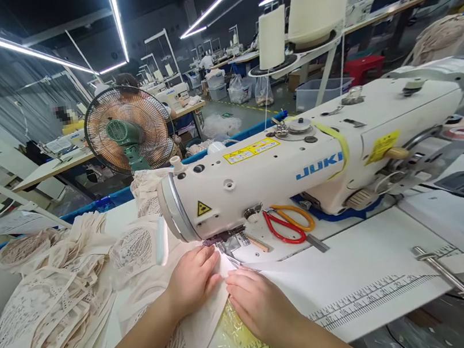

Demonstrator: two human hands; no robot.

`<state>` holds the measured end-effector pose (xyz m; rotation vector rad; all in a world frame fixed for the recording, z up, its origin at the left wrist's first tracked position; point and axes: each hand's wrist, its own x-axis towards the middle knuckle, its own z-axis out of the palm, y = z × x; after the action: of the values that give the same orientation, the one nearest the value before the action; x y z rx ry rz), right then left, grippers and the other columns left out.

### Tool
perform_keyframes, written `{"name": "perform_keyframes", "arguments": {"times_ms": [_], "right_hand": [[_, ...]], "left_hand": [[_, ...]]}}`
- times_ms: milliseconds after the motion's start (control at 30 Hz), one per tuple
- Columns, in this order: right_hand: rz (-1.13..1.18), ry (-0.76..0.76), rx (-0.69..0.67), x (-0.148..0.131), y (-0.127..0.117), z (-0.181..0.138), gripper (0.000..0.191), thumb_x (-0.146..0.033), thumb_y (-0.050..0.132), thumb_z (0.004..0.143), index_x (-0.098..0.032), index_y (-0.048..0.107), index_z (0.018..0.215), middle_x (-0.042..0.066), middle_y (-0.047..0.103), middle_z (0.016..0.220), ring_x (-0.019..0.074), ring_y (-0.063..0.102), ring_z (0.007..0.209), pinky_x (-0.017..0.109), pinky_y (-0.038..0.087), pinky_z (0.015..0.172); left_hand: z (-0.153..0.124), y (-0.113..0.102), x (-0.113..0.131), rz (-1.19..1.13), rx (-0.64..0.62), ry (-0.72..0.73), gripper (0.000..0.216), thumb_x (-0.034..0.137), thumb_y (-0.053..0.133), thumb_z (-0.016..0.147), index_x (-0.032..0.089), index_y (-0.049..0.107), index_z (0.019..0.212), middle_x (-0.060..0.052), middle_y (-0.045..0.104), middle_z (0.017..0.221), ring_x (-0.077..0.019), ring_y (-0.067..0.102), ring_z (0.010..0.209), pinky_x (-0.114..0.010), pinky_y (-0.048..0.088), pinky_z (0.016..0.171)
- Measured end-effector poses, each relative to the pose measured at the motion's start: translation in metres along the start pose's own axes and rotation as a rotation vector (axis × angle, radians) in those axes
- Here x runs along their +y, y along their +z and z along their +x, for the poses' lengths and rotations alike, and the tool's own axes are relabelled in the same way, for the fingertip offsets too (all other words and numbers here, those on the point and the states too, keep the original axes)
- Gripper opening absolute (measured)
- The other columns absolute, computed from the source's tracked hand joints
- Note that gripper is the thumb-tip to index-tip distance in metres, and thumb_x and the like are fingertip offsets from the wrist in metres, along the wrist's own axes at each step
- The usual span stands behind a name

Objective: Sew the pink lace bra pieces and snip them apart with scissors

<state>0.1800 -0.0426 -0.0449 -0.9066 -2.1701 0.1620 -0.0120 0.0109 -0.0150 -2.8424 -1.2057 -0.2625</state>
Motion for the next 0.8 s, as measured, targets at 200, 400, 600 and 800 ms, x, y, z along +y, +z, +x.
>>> {"name": "perform_keyframes", "arguments": {"times_ms": [200,400,600,800], "right_hand": [[-0.008,0.005,-0.019,0.0004,0.0006,-0.0002,0.024,-0.011,0.042,0.085,-0.017,0.062,0.097,0.009,0.069,0.098,0.0224,0.063,0.095,0.042,0.05,0.091],[-0.021,0.003,-0.019,0.0015,0.001,-0.0011,0.024,-0.011,0.042,0.085,-0.017,0.062,0.098,0.009,0.069,0.099,0.0226,0.063,0.097,0.041,0.052,0.09],[-0.021,0.002,-0.017,0.0014,0.0011,-0.0013,0.024,-0.011,0.042,0.086,-0.016,0.062,0.097,0.009,0.069,0.1,0.0235,0.062,0.097,0.043,0.052,0.089],[-0.018,0.009,-0.013,0.0006,0.0006,-0.0003,0.024,-0.011,0.042,0.085,-0.017,0.062,0.096,0.008,0.07,0.098,0.0225,0.063,0.096,0.041,0.052,0.089]], "left_hand": [[-0.0018,0.003,-0.0011,-0.004,0.011,0.02,0.043,0.037,0.048,0.087,0.012,0.052,0.121,-0.015,0.057,0.124,-0.0305,0.051,0.113,-0.044,0.046,0.092],[-0.0037,0.0038,0.0003,0.005,0.03,0.037,0.042,0.033,0.046,0.088,0.007,0.051,0.121,-0.019,0.055,0.125,-0.0305,0.052,0.114,-0.044,0.044,0.095],[-0.0033,0.0032,0.0011,0.017,0.004,0.026,0.041,0.033,0.047,0.088,0.008,0.052,0.12,-0.017,0.056,0.126,-0.0308,0.051,0.114,-0.044,0.044,0.095],[-0.0037,0.0046,-0.001,0.006,0.011,0.03,0.041,0.035,0.047,0.088,0.012,0.051,0.121,-0.016,0.055,0.126,-0.0311,0.051,0.115,-0.045,0.044,0.094]]}}
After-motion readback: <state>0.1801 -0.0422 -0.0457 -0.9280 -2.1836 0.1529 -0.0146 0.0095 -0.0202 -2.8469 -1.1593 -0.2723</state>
